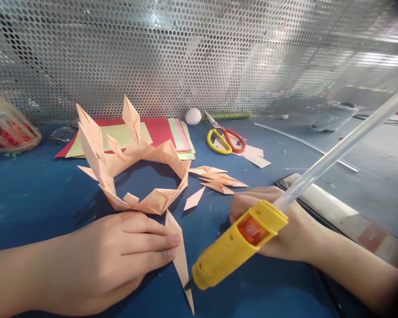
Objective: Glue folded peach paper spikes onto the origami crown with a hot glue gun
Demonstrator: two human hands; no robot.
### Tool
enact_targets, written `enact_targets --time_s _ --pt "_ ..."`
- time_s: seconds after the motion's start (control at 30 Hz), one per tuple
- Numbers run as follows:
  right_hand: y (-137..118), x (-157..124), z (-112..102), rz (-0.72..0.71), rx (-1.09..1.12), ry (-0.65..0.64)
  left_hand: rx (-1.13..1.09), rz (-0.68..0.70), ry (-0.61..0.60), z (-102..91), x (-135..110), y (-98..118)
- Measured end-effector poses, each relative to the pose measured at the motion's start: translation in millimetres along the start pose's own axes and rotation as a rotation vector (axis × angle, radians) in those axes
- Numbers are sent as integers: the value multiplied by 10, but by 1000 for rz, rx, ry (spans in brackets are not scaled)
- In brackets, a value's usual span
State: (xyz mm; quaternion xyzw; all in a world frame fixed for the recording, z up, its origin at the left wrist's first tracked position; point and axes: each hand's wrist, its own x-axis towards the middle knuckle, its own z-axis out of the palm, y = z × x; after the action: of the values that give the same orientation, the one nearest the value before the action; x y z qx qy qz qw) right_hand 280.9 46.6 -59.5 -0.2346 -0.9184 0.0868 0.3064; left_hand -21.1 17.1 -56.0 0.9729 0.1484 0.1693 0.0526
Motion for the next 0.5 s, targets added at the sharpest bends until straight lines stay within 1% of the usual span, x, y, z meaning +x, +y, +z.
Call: enact_targets --time_s 0.13,0.2,0.33,0.5 --pt "-7 12 -2 -11 -23 -5 33 9 -54 -35 -4 10" --pt "-12 7 -3 -7 -14 -3 33 9 -49 -37 -5 15" --pt "-6 -5 -3 -2 -37 3 18 3 5 -24 -7 17" --pt "4 6 6 -5 -17 -16 11 9 -38 -32 -4 6"
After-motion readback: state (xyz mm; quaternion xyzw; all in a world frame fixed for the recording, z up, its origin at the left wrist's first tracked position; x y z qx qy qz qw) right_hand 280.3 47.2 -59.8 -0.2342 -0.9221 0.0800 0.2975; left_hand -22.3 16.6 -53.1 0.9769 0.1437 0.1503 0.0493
